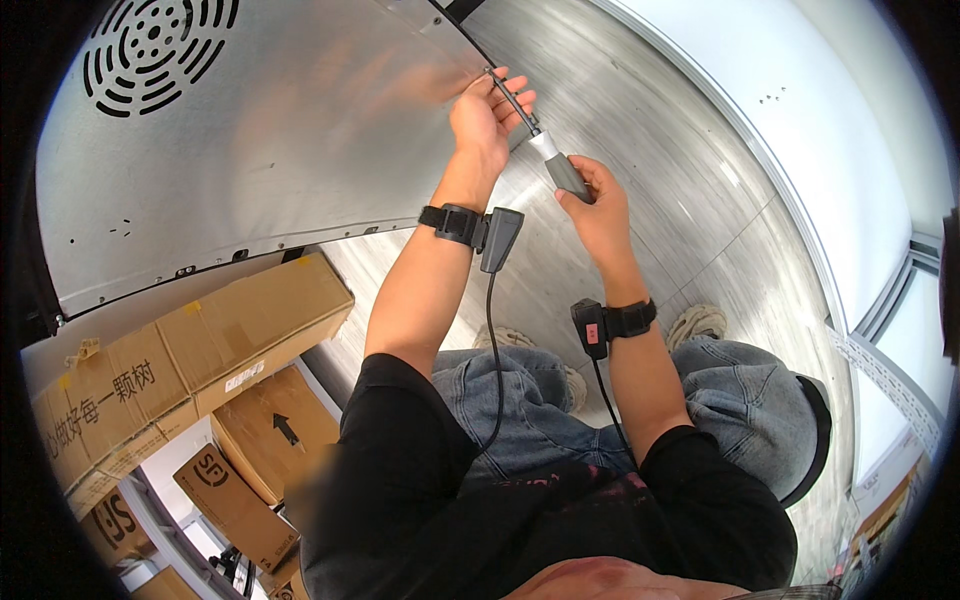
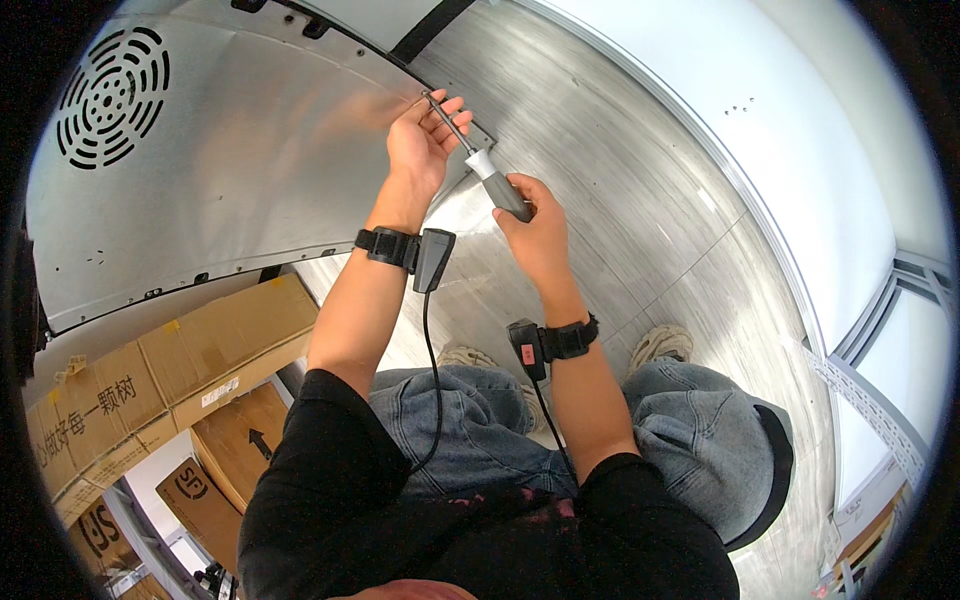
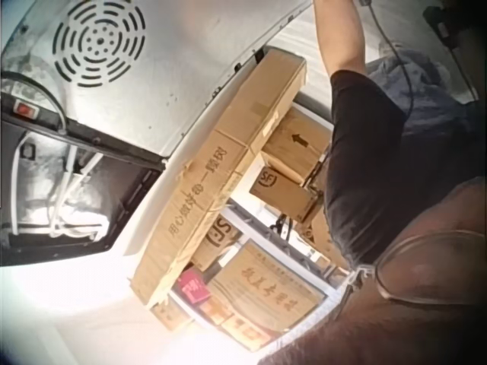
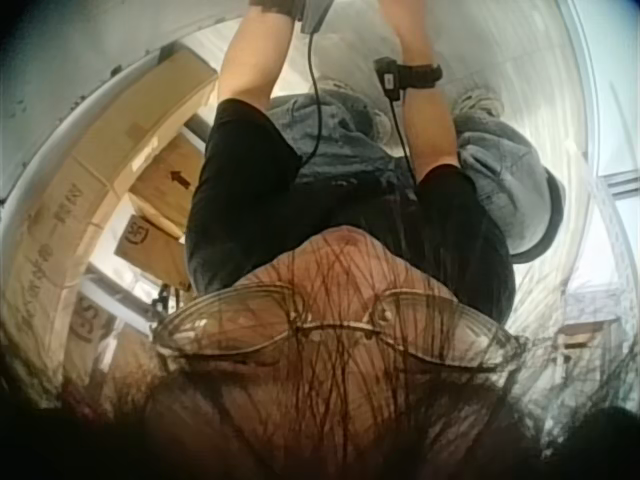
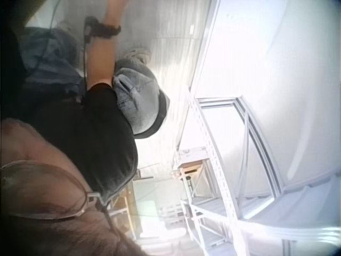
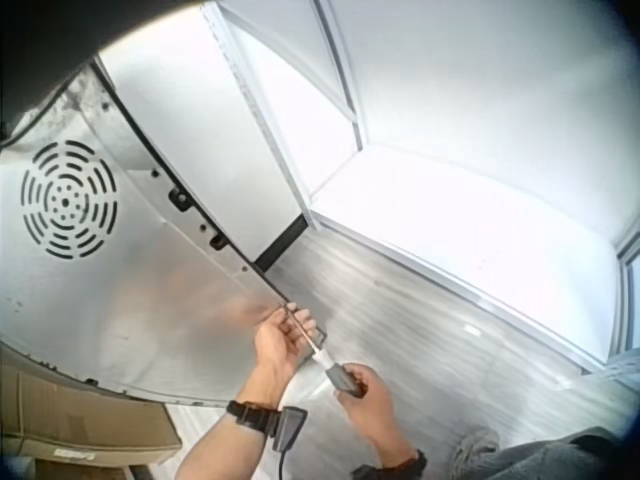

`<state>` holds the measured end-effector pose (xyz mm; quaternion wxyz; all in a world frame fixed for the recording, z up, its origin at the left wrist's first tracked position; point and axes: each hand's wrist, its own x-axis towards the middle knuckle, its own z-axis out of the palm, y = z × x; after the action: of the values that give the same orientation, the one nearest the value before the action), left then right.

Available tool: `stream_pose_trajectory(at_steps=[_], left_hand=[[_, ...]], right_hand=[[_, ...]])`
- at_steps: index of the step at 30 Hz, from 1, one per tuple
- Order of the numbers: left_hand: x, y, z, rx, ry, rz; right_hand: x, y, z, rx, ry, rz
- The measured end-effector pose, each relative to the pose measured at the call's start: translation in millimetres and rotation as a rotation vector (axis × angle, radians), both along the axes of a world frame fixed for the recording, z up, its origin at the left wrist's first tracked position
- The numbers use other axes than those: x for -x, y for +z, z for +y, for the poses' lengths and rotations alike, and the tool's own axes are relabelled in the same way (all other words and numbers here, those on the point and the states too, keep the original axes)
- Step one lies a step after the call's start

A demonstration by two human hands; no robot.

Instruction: The person uses a screwdriver to fasten screws into the back panel of a silver electronic device mounted on a wall. The person repeatedly inserts and tightens screws along the device's edge while standing in a storage area.

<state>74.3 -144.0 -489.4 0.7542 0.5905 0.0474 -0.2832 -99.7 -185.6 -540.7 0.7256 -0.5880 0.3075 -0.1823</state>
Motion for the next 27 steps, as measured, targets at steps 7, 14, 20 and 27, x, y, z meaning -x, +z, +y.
stream_pose_trajectory(at_steps=[7,14,20,27], left_hand=[[-0.8,-2.9,0.7,-0.001,-0.007,-0.016],[-0.5,-3.9,1.2,-0.004,-0.005,-0.012],[-1.3,-6.0,2.9,0.01,-0.011,-0.03],[2.2,-0.8,2.1,-0.077,-0.04,-0.031]], right_hand=[[0.6,-3.0,-0.6,-0.036,-0.006,-0.01],[1.1,-3.1,-2.1,-0.177,-0.001,-0.017],[2.1,5.0,-2.5,-0.231,0.021,-0.049],[-0.3,0.2,4.5,0.193,-0.057,0.014]])
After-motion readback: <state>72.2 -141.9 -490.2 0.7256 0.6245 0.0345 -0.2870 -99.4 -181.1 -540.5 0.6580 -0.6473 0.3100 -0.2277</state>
